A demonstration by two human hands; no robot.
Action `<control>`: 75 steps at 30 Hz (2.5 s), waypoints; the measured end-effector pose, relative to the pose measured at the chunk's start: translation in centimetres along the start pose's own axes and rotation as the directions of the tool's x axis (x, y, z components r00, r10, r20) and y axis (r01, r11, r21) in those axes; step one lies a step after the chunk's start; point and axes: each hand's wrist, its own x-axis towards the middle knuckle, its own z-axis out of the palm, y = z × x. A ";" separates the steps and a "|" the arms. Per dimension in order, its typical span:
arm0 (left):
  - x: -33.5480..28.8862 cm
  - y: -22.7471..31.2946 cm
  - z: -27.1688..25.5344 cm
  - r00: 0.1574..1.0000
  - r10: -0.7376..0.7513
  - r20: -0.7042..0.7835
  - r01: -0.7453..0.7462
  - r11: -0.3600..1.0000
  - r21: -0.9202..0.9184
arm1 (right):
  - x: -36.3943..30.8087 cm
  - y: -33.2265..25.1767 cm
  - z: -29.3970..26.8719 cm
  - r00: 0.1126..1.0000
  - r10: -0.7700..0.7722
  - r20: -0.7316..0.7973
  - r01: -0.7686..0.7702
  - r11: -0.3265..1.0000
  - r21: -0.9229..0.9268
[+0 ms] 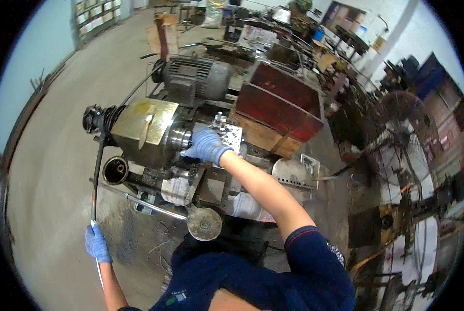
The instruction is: The person uses a lathe to machine metal pieces, placing them into the chuck, adjusting the tool rest, and engaging the cutting tool. They repeatedly check the finished parts by hand before placing them into a collection tray.
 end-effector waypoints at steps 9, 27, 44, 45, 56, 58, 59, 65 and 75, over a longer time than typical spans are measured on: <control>-2.6 13.6 -2.3 0.840 0.522 0.149 -0.345 0.726 -0.596 | -9.8 -2.9 0.5 0.811 -0.259 -0.525 0.390 0.908 0.155; -15.7 29.0 5.2 0.225 0.798 0.559 0.048 0.564 -0.824 | -35.8 6.0 7.2 0.841 0.506 -0.192 -0.357 0.785 0.506; -21.7 29.8 4.6 -0.037 0.756 0.654 0.567 0.555 -0.608 | -40.6 26.6 14.9 0.552 0.822 0.136 -0.830 0.527 0.186; -21.9 30.0 4.5 -0.060 0.773 0.632 0.568 0.547 -0.615 | -41.3 27.2 15.9 0.596 0.802 0.034 -0.790 0.579 0.200; -21.3 28.1 7.2 -0.288 0.742 0.606 0.842 0.497 -0.209 | -47.5 14.1 13.6 0.416 0.909 0.002 -0.263 0.118 0.957; -22.0 28.2 6.9 -0.282 0.748 0.601 0.835 0.500 -0.231 | -45.0 10.2 10.0 0.550 0.823 -0.140 -0.086 0.223 0.971; -22.3 28.3 6.8 -0.287 0.764 0.578 0.838 0.492 -0.234 | -43.8 8.8 8.2 0.630 0.759 -0.164 -0.059 0.257 0.965; -22.2 27.9 6.3 -0.186 0.770 0.610 0.817 0.466 -0.339 | -36.6 4.7 1.0 0.857 0.297 -0.421 0.171 0.607 0.776; -21.6 28.3 4.1 -0.013 0.755 0.655 0.615 0.523 -0.590 | -33.7 3.2 -0.1 0.842 0.054 -0.537 0.263 0.828 0.495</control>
